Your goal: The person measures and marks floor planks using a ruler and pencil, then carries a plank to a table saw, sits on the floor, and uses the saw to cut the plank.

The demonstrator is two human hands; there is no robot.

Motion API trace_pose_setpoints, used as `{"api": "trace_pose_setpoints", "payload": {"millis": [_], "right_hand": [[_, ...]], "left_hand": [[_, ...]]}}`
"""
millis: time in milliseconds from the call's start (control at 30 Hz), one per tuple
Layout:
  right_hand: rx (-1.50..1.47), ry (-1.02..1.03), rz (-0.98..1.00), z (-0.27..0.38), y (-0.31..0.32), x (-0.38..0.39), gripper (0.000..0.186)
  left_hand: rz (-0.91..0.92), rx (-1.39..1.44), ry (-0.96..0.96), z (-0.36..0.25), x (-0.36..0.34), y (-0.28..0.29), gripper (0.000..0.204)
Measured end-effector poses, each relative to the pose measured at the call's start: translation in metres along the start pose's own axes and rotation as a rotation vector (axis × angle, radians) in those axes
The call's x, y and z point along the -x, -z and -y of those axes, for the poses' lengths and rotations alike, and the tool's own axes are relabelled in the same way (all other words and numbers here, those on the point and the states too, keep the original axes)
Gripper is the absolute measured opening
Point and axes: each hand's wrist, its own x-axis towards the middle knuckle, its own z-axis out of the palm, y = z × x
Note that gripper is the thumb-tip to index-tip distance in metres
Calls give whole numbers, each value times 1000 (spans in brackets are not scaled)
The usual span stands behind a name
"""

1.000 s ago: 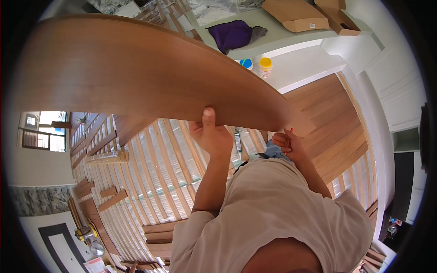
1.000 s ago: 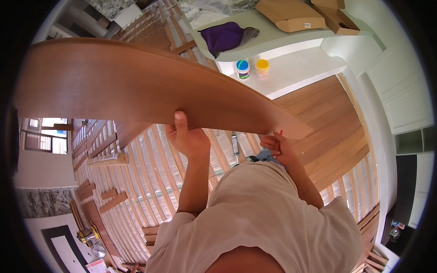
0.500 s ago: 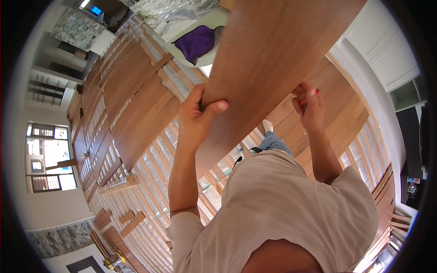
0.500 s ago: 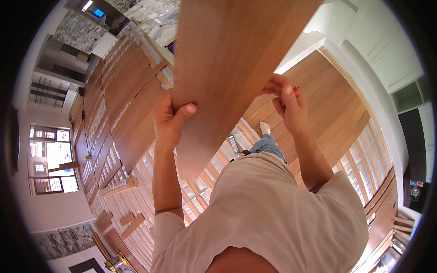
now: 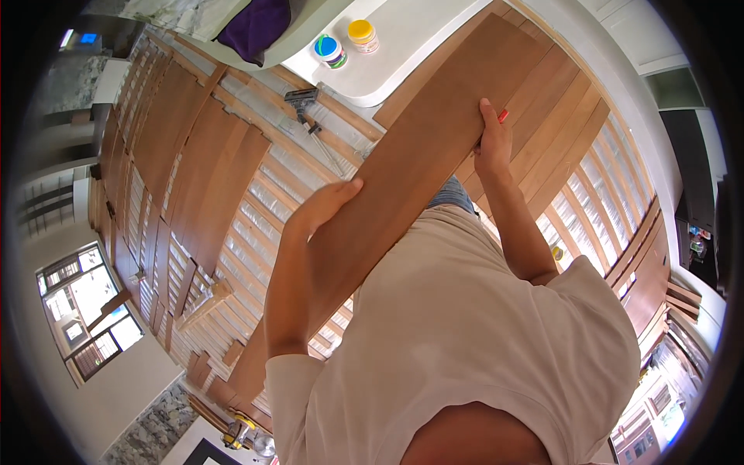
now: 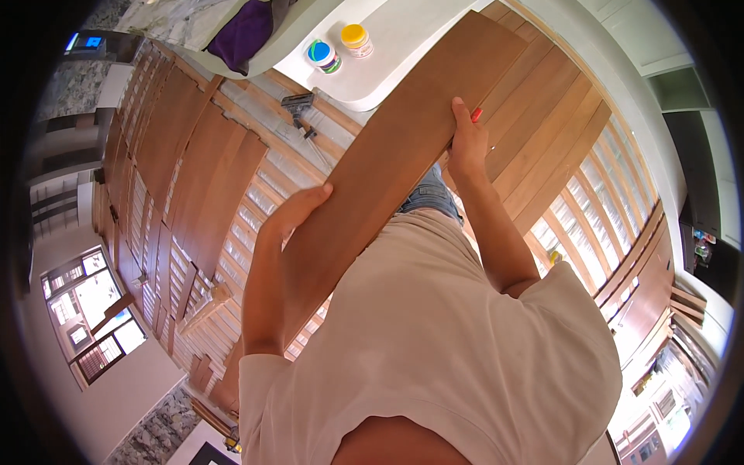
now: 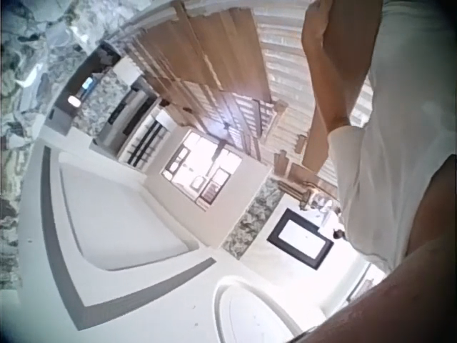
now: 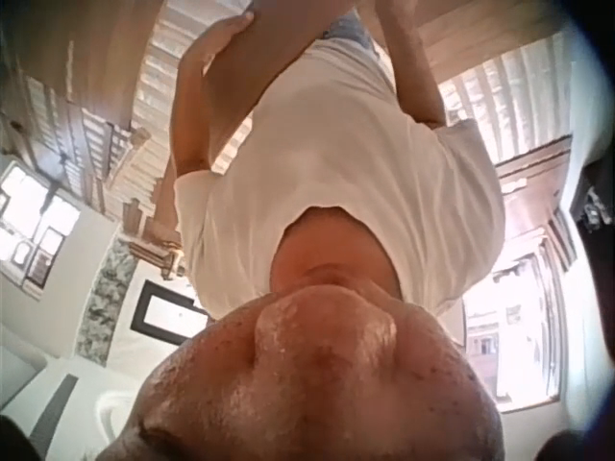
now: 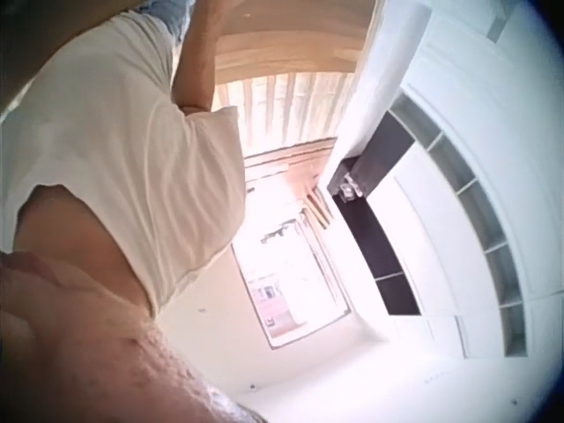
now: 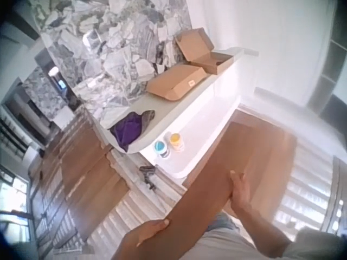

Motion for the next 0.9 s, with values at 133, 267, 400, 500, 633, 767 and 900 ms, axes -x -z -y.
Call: {"api": "trace_pose_setpoints", "payload": {"millis": [133,267,400,500,633,767,900], "right_hand": [[123,-24,-55,-17,1,-11,35],[209,-44,-2,-18,-15,-20,37],[282,-78,123,-25,-45,-44,38],[264,-173,182,-40,-70,-68,39],[232,-310,265,-73,-91,-103,42],[283,-476,389,-101,-112,-117,49],[369,-560,483,-105,-114,-125,53]], "left_hand": [[-205,-77,-42,84,-8,9,69],[-211,2,-49,95,-16,23,67],[-249,-9,-23,90,-26,40,67],[-322,-93,26,86,-31,66,68],[-426,-290,88,58,-27,102,68],[-431,-282,194,66,-26,133,67],[-457,-458,217,63,-31,150,65]]}}
